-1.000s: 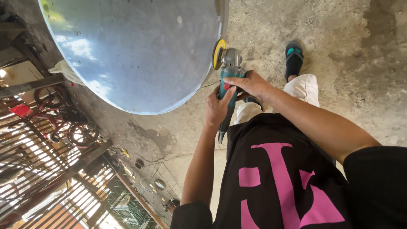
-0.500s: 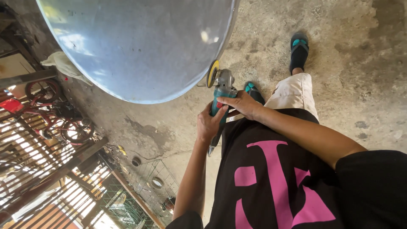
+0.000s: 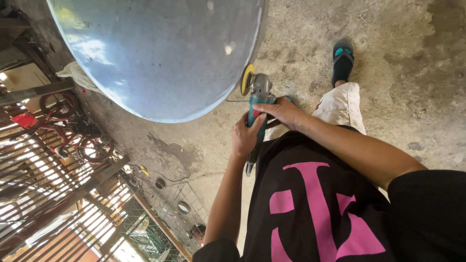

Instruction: Sanding the surface of a large circular metal dish using a handheld angle grinder.

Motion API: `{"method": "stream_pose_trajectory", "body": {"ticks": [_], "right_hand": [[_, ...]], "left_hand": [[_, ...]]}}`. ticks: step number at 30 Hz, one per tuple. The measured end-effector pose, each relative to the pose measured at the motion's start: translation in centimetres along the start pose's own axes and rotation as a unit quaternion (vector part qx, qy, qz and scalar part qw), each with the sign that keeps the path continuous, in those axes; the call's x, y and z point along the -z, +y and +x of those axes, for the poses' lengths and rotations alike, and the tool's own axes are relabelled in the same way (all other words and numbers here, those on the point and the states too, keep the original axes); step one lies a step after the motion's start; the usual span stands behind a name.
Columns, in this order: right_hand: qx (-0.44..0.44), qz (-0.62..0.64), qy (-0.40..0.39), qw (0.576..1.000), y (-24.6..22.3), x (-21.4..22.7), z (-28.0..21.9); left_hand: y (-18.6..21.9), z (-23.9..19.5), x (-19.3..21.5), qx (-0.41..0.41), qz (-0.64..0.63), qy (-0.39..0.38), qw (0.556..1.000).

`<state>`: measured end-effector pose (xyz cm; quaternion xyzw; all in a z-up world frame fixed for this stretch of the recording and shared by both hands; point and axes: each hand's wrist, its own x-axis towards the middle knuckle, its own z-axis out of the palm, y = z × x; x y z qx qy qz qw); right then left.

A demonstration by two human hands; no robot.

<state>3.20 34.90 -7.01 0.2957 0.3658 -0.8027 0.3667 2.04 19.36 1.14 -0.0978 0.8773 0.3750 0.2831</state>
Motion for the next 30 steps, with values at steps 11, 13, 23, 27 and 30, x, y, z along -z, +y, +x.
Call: {"method": "stream_pose_trajectory", "body": {"ticks": [11, 13, 23, 27, 30], "right_hand": [[0.017, 0.044, 0.021, 0.999, -1.6, -0.1, 0.1], [0.027, 0.048, 0.024, 0.998, 0.1, -1.3, 0.4], [-0.014, 0.076, -0.011, 0.997, 7.6, -7.3, 1.0], [-0.019, 0.066, -0.017, 0.998, 9.0, -7.6, 2.3], [-0.019, 0.04, -0.017, 0.999, 8.3, -7.2, 1.6]], "left_hand": [[1.5, 1.7, 0.7, -0.022, 0.033, -0.025, 0.999], [-0.1, 1.1, 1.8, -0.03, 0.042, -0.025, 0.998], [-7.5, -2.9, 6.3, 0.009, 0.041, -0.032, 0.999], [-9.3, -3.7, 6.2, -0.03, 0.046, -0.009, 0.998], [-8.9, -3.2, 5.5, 0.006, 0.04, -0.013, 0.999]]}}
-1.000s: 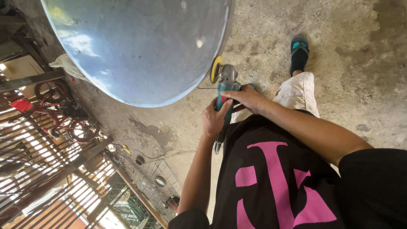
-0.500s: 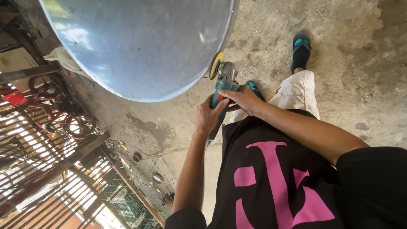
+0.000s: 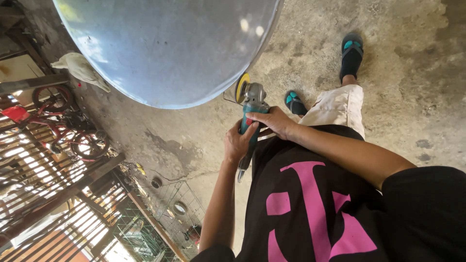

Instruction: Sanding the surface of a large circular metal dish using a handheld angle grinder.

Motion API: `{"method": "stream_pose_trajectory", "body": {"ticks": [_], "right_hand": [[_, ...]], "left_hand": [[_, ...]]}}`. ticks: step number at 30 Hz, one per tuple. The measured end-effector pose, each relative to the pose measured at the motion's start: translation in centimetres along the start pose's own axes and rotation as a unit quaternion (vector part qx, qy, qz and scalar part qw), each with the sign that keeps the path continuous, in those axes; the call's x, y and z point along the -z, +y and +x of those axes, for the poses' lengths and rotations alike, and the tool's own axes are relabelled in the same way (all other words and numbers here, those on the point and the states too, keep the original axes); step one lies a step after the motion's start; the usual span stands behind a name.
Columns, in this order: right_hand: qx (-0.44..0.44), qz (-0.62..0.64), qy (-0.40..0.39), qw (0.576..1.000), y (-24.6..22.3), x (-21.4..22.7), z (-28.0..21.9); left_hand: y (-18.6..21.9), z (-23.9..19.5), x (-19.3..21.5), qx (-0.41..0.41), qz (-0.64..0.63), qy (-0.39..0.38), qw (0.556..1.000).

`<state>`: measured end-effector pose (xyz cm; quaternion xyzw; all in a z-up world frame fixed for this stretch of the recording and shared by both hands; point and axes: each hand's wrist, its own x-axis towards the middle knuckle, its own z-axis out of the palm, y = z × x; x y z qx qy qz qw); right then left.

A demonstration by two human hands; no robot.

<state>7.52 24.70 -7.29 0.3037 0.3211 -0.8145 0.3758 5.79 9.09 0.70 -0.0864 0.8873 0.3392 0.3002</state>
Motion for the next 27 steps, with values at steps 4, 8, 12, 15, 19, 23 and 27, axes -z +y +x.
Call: {"method": "stream_pose_trajectory", "body": {"ticks": [4, 8, 12, 15, 19, 23, 27], "right_hand": [[0.016, -0.001, 0.048, 0.999, -2.6, 1.1, -0.8], [0.039, 0.017, 0.056, 0.998, -3.3, 2.7, -0.6], [0.147, 0.049, -0.003, 0.988, 0.4, 2.7, 1.8], [0.076, 0.001, -0.013, 0.997, -0.1, 1.5, 0.7], [-0.013, 0.014, 0.0, 1.0, -2.8, 1.5, -1.2], [-0.001, 0.001, 0.017, 1.0, -5.1, 3.5, -1.5], [0.015, -0.003, 0.047, 0.999, -8.9, 5.4, -2.1]], "left_hand": [[2.5, 1.7, -0.7, -0.045, -0.004, -0.013, 0.999], [4.5, 2.5, -1.0, -0.043, 0.007, -0.025, 0.999], [2.5, 1.4, -0.3, -0.041, 0.012, -0.015, 0.999], [2.0, 0.4, 0.1, -0.03, 0.008, -0.008, 0.999], [3.3, 0.6, -0.7, 0.0, 0.014, -0.004, 1.0], [6.7, 2.3, -2.0, 0.009, 0.021, -0.02, 1.0], [9.9, 4.1, -3.4, -0.008, -0.001, -0.018, 1.0]]}}
